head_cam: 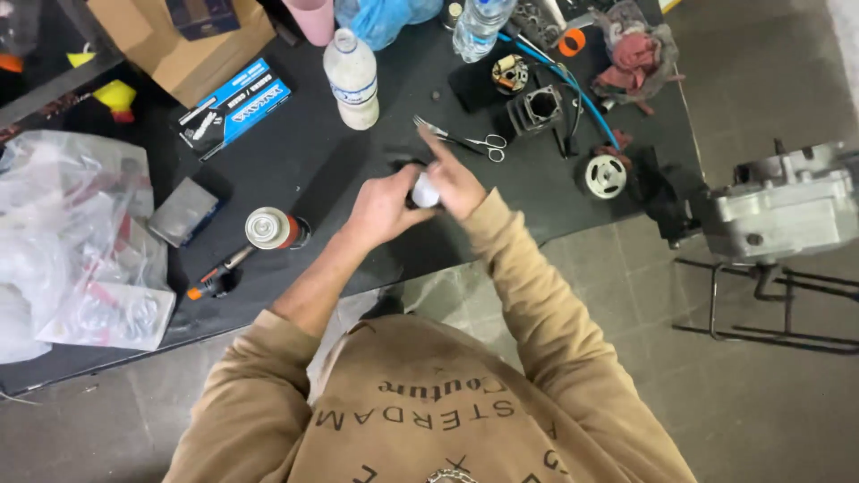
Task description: The person scrubs a small cylindrical metal part with a black abrasive block on a workbench. They then wipe the part with a red cloth and pick up a larger metal engine block to inspect it.
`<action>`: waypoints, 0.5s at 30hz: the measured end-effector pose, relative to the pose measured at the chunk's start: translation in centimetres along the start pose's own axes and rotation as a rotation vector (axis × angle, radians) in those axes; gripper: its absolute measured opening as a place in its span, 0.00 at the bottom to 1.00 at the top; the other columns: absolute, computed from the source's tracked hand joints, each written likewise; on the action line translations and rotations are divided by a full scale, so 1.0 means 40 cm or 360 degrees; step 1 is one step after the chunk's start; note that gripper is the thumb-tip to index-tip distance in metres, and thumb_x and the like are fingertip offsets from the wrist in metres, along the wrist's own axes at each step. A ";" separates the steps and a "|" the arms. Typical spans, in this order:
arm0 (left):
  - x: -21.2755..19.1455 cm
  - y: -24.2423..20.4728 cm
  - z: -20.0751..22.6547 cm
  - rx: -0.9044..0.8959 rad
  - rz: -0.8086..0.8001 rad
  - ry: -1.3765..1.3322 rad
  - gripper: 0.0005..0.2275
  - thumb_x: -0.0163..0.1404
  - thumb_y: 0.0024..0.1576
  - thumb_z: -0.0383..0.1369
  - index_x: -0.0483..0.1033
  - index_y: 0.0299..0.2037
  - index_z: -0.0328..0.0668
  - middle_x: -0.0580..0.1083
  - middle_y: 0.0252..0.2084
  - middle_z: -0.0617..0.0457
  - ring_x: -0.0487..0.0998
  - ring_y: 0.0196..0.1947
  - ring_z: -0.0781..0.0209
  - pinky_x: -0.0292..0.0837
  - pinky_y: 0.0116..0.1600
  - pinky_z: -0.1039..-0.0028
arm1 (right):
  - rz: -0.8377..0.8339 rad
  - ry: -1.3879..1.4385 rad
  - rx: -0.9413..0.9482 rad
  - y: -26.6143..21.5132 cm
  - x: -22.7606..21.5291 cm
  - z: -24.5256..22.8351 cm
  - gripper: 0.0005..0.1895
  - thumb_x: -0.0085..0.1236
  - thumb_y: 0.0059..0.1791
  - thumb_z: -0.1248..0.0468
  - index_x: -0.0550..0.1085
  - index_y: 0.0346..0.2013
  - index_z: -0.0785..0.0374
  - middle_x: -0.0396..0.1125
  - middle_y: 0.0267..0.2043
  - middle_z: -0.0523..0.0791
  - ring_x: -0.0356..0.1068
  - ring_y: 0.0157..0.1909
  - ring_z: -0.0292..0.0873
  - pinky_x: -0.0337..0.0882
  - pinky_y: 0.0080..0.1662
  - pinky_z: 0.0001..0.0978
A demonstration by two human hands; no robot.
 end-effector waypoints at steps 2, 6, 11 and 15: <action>-0.053 0.008 0.035 0.0024 -0.0098 -0.0229 0.26 0.67 0.46 0.39 0.72 0.52 0.39 0.78 0.37 0.40 0.81 0.35 0.41 0.75 0.37 0.58 | -0.0079 0.0505 -0.0077 -0.009 -0.002 0.027 0.41 0.49 0.57 0.45 0.54 0.79 0.62 0.59 0.57 0.61 0.60 0.57 0.61 0.63 0.60 0.52; -0.112 0.002 0.036 -0.0002 -0.0210 -0.0999 0.28 0.67 0.50 0.33 0.72 0.61 0.41 0.80 0.44 0.48 0.81 0.42 0.58 0.77 0.48 0.68 | -0.0091 0.1491 -0.0080 -0.115 0.101 -0.156 0.37 0.46 0.56 0.40 0.64 0.67 0.66 0.68 0.63 0.51 0.69 0.63 0.52 0.68 0.63 0.49; -0.152 -0.012 0.066 0.0089 -0.0236 -0.1112 0.28 0.67 0.50 0.29 0.71 0.62 0.41 0.77 0.55 0.49 0.78 0.54 0.62 0.75 0.58 0.69 | 0.0063 0.1264 -0.0246 -0.130 0.098 -0.045 0.30 0.51 0.56 0.47 0.66 0.65 0.64 0.68 0.62 0.47 0.66 0.65 0.48 0.66 0.65 0.46; -0.159 -0.007 0.078 0.0132 -0.0258 -0.1097 0.29 0.67 0.50 0.30 0.70 0.63 0.41 0.76 0.58 0.50 0.80 0.56 0.61 0.76 0.58 0.68 | 0.0159 0.1165 -0.0312 -0.145 0.133 -0.172 0.24 0.51 0.54 0.57 0.69 0.62 0.67 0.70 0.59 0.48 0.68 0.61 0.47 0.66 0.63 0.44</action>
Point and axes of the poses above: each hand's wrist, its own y-axis towards the middle knuckle, its own x-axis out of the palm, z = x × y, the point moved 6 cm from there along y, towards the middle knuckle
